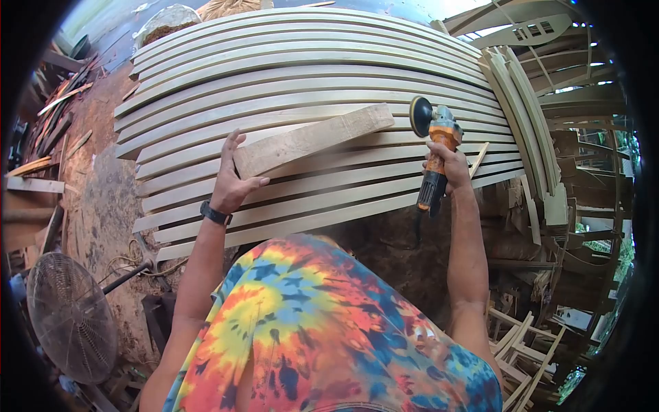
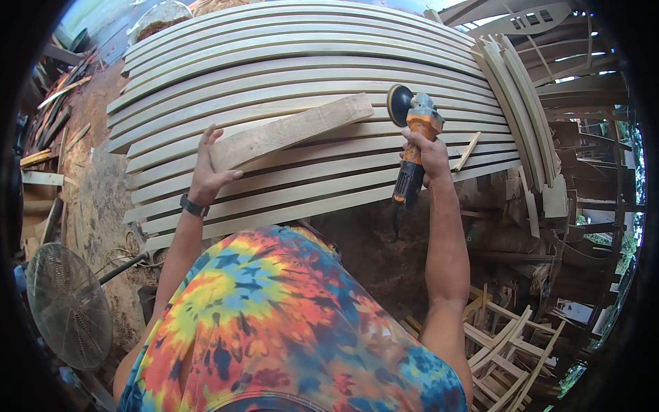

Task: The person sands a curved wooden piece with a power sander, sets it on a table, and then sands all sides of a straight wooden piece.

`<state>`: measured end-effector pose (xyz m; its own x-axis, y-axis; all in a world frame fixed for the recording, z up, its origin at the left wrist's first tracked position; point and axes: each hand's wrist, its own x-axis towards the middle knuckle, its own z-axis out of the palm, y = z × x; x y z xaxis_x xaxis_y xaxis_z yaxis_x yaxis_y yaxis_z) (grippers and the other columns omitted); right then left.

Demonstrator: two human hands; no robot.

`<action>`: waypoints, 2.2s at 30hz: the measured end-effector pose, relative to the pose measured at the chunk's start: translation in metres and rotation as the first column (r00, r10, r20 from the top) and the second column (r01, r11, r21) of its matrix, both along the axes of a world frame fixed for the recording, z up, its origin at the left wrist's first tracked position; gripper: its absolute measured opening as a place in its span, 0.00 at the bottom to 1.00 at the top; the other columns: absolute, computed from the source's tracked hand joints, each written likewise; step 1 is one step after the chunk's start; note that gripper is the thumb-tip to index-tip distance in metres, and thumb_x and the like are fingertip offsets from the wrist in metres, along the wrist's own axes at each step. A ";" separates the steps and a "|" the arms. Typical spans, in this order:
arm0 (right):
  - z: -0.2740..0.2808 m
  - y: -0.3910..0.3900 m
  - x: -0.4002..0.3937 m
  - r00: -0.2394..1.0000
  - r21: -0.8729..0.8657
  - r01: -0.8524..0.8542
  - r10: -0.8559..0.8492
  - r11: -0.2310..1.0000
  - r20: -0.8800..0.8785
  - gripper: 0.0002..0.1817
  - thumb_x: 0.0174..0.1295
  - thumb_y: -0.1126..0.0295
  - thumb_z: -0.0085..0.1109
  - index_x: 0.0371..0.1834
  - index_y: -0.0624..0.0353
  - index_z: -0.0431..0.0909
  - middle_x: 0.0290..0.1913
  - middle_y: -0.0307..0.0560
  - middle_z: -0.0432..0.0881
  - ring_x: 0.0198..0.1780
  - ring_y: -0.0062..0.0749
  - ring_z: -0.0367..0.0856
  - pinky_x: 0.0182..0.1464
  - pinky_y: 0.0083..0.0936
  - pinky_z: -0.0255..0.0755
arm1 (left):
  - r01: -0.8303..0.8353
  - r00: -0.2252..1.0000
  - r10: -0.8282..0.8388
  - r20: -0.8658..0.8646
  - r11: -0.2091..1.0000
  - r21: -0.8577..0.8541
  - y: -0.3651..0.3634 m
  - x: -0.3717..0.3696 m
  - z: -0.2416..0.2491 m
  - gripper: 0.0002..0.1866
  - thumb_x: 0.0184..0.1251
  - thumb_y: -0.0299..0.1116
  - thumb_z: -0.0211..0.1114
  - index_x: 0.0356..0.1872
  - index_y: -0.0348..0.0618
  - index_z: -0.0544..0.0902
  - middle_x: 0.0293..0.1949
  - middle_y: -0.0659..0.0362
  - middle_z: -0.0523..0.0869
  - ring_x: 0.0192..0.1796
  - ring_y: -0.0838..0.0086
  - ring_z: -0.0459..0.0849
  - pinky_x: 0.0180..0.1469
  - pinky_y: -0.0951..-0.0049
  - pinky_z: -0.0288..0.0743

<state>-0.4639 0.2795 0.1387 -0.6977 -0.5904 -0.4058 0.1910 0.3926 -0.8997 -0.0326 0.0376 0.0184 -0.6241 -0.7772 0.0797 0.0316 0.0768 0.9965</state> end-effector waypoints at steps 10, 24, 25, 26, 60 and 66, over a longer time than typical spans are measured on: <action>0.012 -0.018 -0.009 0.998 0.120 -0.067 0.068 0.990 -0.009 0.19 0.60 0.64 0.79 0.45 0.63 0.80 0.31 0.41 0.81 0.26 0.29 0.85 0.29 0.27 0.83 | -0.041 0.977 0.094 -0.192 0.964 0.263 0.022 0.026 -0.010 0.43 0.52 0.16 0.78 0.72 0.42 0.69 0.64 0.55 0.81 0.66 0.66 0.84 0.67 0.64 0.85; 0.009 -0.041 -0.015 0.972 0.243 -0.221 0.234 0.944 -0.022 0.20 0.59 0.63 0.81 0.45 0.64 0.83 0.31 0.42 0.83 0.26 0.27 0.84 0.29 0.26 0.82 | -0.122 0.922 0.238 -0.307 0.927 0.354 0.036 0.019 -0.036 0.46 0.52 0.12 0.77 0.74 0.46 0.67 0.66 0.56 0.80 0.68 0.65 0.83 0.71 0.62 0.82; 0.007 -0.042 -0.017 0.968 0.261 -0.234 0.248 0.937 -0.023 0.20 0.59 0.64 0.80 0.45 0.64 0.83 0.31 0.42 0.83 0.26 0.26 0.84 0.29 0.26 0.82 | -0.082 0.913 0.219 -0.345 0.925 0.370 0.036 0.018 -0.034 0.46 0.53 0.12 0.76 0.74 0.47 0.66 0.67 0.56 0.80 0.69 0.65 0.83 0.70 0.62 0.83; 0.006 -0.042 -0.019 0.964 0.280 -0.247 0.263 0.928 -0.023 0.19 0.59 0.64 0.80 0.45 0.64 0.83 0.31 0.42 0.83 0.26 0.26 0.84 0.29 0.26 0.82 | -0.041 0.901 0.201 -0.383 0.922 0.386 0.036 0.018 -0.032 0.45 0.54 0.11 0.74 0.74 0.47 0.66 0.67 0.56 0.80 0.69 0.65 0.83 0.69 0.62 0.84; 0.019 -0.065 -0.001 0.911 0.466 -0.291 0.390 0.836 -0.132 0.13 0.56 0.68 0.75 0.40 0.63 0.86 0.33 0.41 0.85 0.29 0.25 0.83 0.35 0.29 0.79 | -0.120 0.986 0.128 -0.103 0.989 0.082 0.022 0.006 -0.019 0.41 0.49 0.13 0.66 0.69 0.45 0.67 0.57 0.57 0.80 0.61 0.69 0.82 0.68 0.66 0.76; 0.014 -0.071 -0.003 0.908 0.461 -0.286 0.391 0.840 -0.149 0.14 0.54 0.68 0.76 0.40 0.64 0.86 0.33 0.41 0.85 0.30 0.25 0.83 0.35 0.29 0.79 | -0.099 0.986 0.108 -0.130 0.992 0.076 0.022 0.007 -0.016 0.39 0.51 0.13 0.65 0.68 0.45 0.67 0.58 0.57 0.81 0.62 0.69 0.82 0.68 0.66 0.76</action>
<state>-0.4669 0.2088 0.1532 -0.5884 -0.6164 -0.5232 -0.2137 0.7427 -0.6346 -0.0257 0.0600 0.0027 -0.5274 -0.8436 0.1008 0.1599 0.0179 0.9870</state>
